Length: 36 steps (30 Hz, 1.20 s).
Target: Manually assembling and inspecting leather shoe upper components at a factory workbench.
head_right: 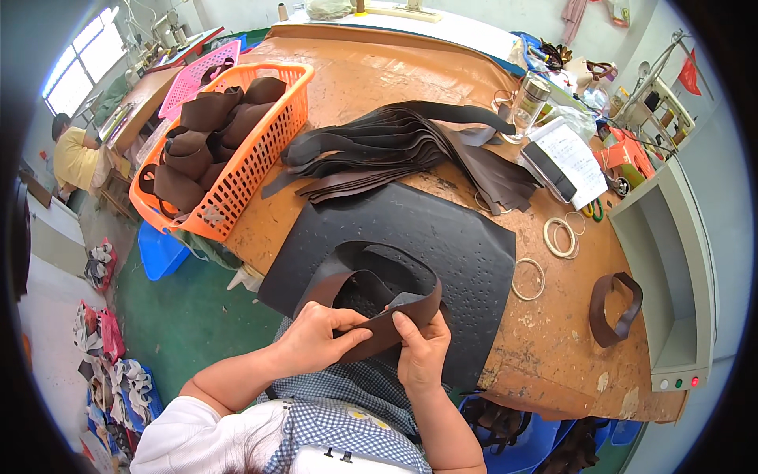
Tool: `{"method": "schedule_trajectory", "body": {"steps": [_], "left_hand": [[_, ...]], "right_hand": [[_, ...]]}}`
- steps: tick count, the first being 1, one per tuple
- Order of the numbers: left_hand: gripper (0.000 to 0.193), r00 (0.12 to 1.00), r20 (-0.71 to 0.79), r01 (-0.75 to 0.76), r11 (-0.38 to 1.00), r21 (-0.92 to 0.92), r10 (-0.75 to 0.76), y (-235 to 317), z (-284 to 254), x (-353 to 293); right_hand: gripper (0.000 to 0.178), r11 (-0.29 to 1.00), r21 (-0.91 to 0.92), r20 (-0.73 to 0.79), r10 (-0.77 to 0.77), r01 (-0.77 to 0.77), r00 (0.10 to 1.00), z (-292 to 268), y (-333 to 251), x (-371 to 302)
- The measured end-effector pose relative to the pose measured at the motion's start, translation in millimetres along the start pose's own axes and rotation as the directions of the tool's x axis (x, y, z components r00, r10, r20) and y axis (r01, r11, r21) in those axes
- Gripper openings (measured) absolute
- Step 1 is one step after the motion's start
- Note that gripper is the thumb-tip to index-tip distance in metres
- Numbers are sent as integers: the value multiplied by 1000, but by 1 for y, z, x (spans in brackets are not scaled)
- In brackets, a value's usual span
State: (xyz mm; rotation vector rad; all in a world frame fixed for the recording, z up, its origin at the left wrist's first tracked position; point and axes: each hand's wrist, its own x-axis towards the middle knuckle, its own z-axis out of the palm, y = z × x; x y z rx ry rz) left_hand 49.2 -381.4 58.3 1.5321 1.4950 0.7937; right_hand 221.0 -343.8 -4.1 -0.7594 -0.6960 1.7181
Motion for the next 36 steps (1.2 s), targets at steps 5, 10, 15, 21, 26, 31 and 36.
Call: {"method": "schedule_trajectory", "body": {"steps": [5, 10, 15, 21, 26, 31, 36], "left_hand": [[20, 1000, -3, 17, 1000, -16, -17, 0, 1, 0], [20, 1000, -5, 28, 999, -41, -29, -1, 2, 0], [20, 999, 12, 51, 997, -54, -50, 0, 2, -1], [21, 996, -85, -43, 997, -64, 38, -12, 8, -5], [22, 998, -60, 28, 995, -98, -34, -5, 2, -5], [21, 998, -43, 34, 996, -84, -37, -7, 1, -9], [22, 998, -70, -7, 991, -132, -2, -14, 7, -8]], "right_hand": [[19, 998, -44, -49, -38, 36, 998, 1, 2, 1], [19, 998, -43, -55, -36, 34, 998, -2, 5, 0], [19, 998, -47, -52, -41, 38, 998, -3, 5, 0], [27, 998, -51, 5, -45, 46, 999, 8, 9, -4], [36, 987, -113, 67, -108, 115, 992, 7, 15, -6], [29, 999, -34, 7, -16, 16, 1000, 6, 8, -2], [22, 999, -35, 17, 1, -1, 1000, 4, 9, -3]]}}
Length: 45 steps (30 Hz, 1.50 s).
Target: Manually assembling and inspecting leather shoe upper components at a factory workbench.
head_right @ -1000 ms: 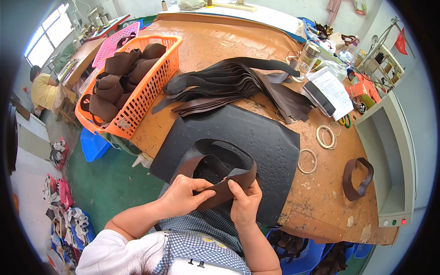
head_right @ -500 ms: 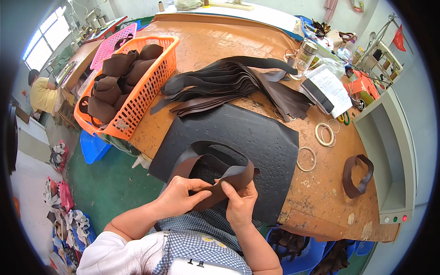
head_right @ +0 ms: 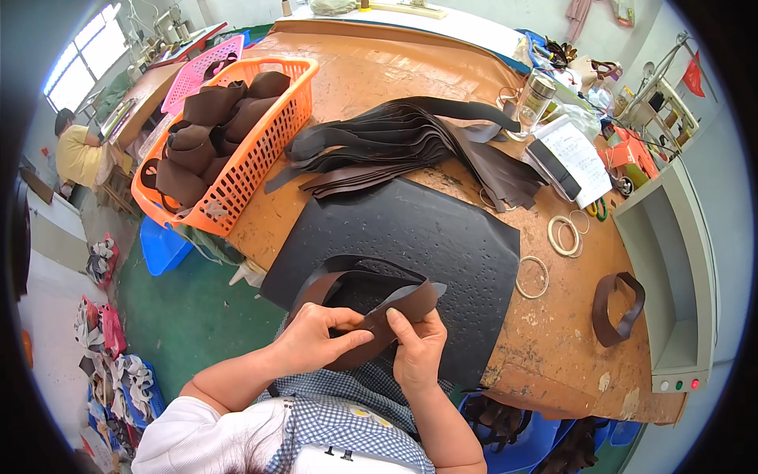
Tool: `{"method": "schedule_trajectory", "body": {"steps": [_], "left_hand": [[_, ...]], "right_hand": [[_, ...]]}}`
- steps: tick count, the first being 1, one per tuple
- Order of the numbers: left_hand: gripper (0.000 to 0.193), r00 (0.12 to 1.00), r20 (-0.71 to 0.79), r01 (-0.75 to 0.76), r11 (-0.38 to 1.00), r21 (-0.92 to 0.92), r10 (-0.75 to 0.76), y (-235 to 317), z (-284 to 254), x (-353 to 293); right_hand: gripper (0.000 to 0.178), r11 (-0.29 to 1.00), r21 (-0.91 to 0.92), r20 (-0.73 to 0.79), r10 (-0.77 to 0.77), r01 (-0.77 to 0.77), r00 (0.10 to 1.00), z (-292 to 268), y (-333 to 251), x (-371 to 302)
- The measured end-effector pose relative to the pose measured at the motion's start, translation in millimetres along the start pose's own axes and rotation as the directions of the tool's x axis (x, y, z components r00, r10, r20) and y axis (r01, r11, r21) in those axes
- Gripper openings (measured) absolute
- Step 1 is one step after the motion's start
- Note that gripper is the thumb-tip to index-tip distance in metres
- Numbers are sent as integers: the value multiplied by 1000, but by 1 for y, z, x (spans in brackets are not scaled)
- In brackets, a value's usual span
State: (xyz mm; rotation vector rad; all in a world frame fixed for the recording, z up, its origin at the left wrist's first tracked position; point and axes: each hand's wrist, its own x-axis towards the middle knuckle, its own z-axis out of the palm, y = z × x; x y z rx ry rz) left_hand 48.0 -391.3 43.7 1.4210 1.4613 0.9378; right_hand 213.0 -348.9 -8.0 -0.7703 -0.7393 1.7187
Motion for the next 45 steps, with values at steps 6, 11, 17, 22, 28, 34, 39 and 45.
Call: {"method": "schedule_trajectory", "body": {"steps": [6, 11, 17, 22, 28, 34, 39, 45], "left_hand": [[21, 998, -34, 55, 998, -41, -57, 8, -1, 7], [19, 998, -44, 51, 998, 27, -49, 7, -1, 6], [17, 997, -70, -8, 1000, 2, 8, 0, 2, 3], [18, 995, -63, 72, 993, -95, -79, -1, 4, 5], [15, 995, -83, 47, 996, -71, -53, -6, 10, 1], [15, 996, -66, 50, 988, -148, -60, -8, 10, -1], [14, 995, -92, 26, 986, -168, -42, -7, 12, 2], [15, 993, -111, 34, 996, -85, -43, -9, 11, -3]], "right_hand": [[21, 999, -41, 33, 30, -28, 999, 4, 0, -5], [20, 999, 29, -3, 44, -44, 999, 6, -2, -2], [19, 998, -5, -4, 57, -57, 998, -2, -1, 1], [19, 1000, 9, 61, 27, -27, 998, 3, -4, 0], [21, 999, -7, 8, -31, 31, 999, -4, 2, -3], [21, 1000, 0, -1, -26, 26, 1000, 1, 2, -2], [21, 1000, -15, 24, -4, 5, 1000, 4, 6, -6], [15, 995, 77, -9, 58, -57, 998, -1, -6, 5]]}}
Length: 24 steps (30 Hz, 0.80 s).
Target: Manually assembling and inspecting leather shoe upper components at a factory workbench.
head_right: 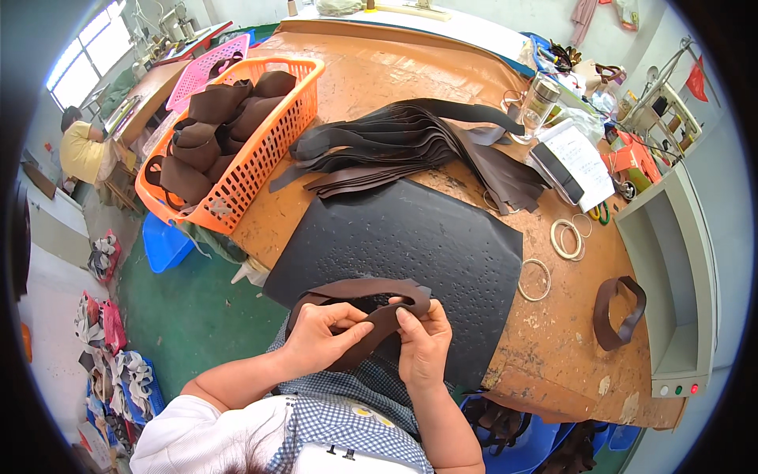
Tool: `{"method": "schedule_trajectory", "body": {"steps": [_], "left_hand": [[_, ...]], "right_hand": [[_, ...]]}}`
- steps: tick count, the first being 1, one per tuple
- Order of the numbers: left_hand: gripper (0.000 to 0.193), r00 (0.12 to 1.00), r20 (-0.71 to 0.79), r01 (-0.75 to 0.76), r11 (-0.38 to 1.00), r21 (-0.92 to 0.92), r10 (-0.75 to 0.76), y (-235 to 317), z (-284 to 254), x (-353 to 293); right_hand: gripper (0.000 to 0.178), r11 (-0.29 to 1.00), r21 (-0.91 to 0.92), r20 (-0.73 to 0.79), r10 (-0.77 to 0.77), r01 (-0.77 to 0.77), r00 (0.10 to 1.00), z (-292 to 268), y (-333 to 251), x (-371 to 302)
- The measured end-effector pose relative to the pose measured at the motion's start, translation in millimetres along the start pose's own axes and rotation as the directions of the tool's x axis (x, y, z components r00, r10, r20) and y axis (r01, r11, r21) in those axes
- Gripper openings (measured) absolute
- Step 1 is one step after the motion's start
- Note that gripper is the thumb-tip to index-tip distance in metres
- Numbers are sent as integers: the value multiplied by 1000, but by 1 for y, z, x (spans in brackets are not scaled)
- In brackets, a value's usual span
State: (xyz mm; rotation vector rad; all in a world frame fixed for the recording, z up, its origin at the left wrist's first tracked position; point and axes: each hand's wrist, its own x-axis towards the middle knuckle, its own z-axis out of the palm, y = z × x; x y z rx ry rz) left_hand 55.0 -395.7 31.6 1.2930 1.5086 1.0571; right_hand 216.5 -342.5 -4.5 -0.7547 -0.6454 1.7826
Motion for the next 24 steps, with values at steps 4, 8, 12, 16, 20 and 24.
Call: {"method": "schedule_trajectory", "body": {"steps": [4, 8, 12, 16, 20, 24], "left_hand": [[18, 1000, -10, -6, 999, -40, 6, -3, 2, -4], [16, 999, 46, 29, 995, -98, -24, -1, 2, -1], [16, 999, 23, 39, 997, -70, -38, 0, 2, 6], [16, 929, -148, -313, 933, 177, 340, 15, -2, 4], [17, 725, -59, -588, 660, 468, 687, 33, -11, 13], [12, 819, 28, -527, 733, 431, 573, 19, -15, 28]], "right_hand": [[16, 999, -38, 16, -10, 10, 1000, -8, 3, -1], [16, 998, -57, 33, -35, 37, 999, -4, 6, -5], [18, 999, -13, 79, -34, 35, 996, 0, 9, -5], [15, 864, -294, 280, -331, 409, 901, 3, -3, -13], [11, 773, -315, 313, -464, 551, 829, 11, -26, -3], [8, 999, -8, 192, 42, -42, 980, 3, -7, 15]]}}
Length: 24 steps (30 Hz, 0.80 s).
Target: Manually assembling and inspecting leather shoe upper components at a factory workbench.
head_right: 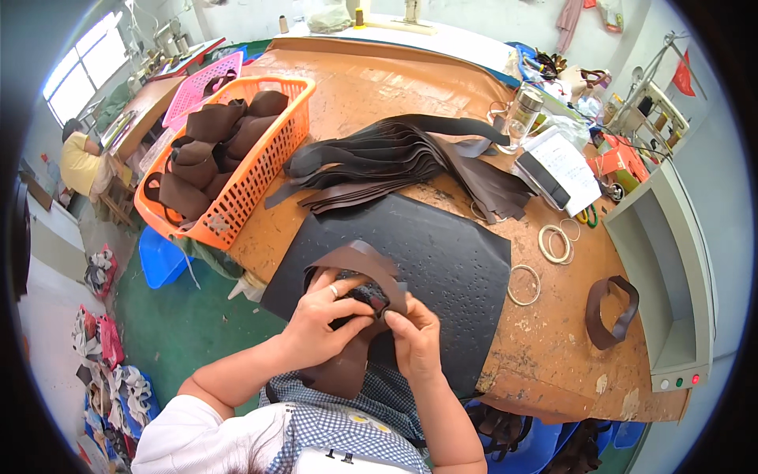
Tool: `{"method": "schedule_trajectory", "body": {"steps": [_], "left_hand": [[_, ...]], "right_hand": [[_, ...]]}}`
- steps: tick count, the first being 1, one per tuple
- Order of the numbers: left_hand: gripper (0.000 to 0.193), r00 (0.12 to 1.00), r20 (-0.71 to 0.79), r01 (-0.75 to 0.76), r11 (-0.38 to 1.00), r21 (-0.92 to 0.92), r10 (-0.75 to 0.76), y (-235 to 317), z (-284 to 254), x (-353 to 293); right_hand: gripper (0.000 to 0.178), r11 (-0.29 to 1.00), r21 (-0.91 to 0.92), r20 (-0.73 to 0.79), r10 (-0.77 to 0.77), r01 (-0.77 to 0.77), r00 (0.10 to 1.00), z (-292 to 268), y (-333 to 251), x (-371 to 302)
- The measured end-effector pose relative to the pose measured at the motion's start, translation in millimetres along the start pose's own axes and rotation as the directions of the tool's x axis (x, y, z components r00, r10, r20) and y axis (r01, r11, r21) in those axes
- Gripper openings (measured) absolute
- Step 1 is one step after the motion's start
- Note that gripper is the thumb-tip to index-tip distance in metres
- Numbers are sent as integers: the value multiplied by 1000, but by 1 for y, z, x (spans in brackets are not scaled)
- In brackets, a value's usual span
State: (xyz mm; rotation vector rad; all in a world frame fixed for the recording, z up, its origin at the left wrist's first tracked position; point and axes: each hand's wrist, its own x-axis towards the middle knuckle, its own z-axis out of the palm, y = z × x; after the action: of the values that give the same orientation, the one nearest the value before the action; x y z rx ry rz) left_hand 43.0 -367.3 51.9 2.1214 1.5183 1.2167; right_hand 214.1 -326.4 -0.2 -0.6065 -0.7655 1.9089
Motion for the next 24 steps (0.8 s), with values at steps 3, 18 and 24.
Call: {"method": "schedule_trajectory", "body": {"steps": [3, 18, 24], "left_hand": [[11, 991, 94, -111, 987, 113, 100, 15, -21, 18], [11, 890, 314, 399, 899, -182, -331, 7, 0, 14], [13, 883, 312, 436, 861, -263, -352, 5, 6, 16]], "right_hand": [[11, 999, 46, 40, 6, -8, 999, 16, -13, 1], [13, 992, 33, -75, -117, 119, 990, -6, -3, -4], [18, 974, -99, -144, -216, 203, 966, -11, -10, -8]]}}
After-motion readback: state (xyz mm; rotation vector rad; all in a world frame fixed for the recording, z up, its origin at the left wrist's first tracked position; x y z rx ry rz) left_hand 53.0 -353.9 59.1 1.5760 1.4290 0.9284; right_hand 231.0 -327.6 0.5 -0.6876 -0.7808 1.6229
